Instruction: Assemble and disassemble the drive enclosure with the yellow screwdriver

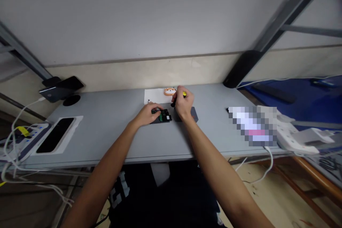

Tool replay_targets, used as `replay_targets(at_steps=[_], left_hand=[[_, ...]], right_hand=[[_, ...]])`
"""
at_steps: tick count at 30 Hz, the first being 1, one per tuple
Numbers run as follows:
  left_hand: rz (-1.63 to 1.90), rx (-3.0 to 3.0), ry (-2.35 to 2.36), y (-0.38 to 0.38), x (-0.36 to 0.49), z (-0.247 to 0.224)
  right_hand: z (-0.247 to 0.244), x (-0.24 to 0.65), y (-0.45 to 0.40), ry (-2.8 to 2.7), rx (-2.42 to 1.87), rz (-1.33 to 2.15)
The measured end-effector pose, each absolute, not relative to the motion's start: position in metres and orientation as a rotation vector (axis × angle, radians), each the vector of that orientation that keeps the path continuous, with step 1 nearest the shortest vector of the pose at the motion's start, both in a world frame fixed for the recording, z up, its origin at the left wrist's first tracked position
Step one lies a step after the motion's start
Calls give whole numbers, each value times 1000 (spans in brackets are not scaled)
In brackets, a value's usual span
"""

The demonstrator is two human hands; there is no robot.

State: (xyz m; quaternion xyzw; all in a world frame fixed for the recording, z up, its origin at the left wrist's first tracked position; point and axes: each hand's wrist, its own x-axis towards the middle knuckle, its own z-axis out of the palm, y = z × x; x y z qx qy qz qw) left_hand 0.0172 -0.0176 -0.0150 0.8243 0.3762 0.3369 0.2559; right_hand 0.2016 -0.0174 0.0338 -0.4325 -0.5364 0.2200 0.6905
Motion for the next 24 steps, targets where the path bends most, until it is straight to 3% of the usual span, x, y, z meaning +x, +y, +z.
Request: replay_targets(at_steps=[24], left_hand=[[883,2293,985,-16,16,-15]], right_hand=[[38,202,-21,-1206,-974,505]])
